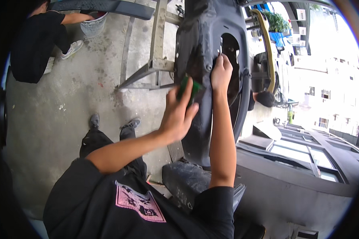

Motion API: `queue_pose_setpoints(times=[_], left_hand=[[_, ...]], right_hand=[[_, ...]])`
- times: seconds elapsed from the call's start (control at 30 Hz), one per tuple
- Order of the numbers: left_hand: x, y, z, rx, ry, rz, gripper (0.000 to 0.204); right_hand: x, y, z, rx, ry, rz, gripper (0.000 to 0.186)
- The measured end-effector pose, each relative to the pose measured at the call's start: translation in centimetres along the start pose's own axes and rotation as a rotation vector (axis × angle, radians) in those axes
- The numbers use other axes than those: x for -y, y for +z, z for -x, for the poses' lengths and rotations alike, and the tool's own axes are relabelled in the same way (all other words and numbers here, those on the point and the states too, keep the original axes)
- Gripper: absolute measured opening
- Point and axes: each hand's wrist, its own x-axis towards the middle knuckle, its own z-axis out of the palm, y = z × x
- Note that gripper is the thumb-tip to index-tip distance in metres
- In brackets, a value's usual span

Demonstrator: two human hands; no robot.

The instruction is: The person sands a black car bumper with a green sanding block, repeatedly dipping the block into a bucket of water and continuing to sand different sections of the bumper. The bumper is mounted on a metal stand in a workshop.

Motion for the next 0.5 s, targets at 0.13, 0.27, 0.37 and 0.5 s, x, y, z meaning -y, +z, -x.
queue_pose_setpoints(times=[0.13,0.27,0.37,0.5], left_hand=[[-0.5,-1.7,-6.8,-0.12,0.012,-0.099,0.067],[-0.6,-1.3,-0.8,-0.03,0.032,-0.016,0.07],[-1.0,-1.3,-2.7,-0.062,0.024,-0.056,0.067],[-0.9,-1.7,-3.1,-0.061,-0.026,-0.025,0.069]], right_hand=[[2.5,0.0,-0.2,0.138,0.021,0.046,0.034],[3.1,0.3,0.5,0.054,0.057,0.103,0.034],[1.6,0.0,0.1,0.076,0.007,0.053,0.034],[2.8,0.6,0.3,0.086,0.023,0.078,0.035]])
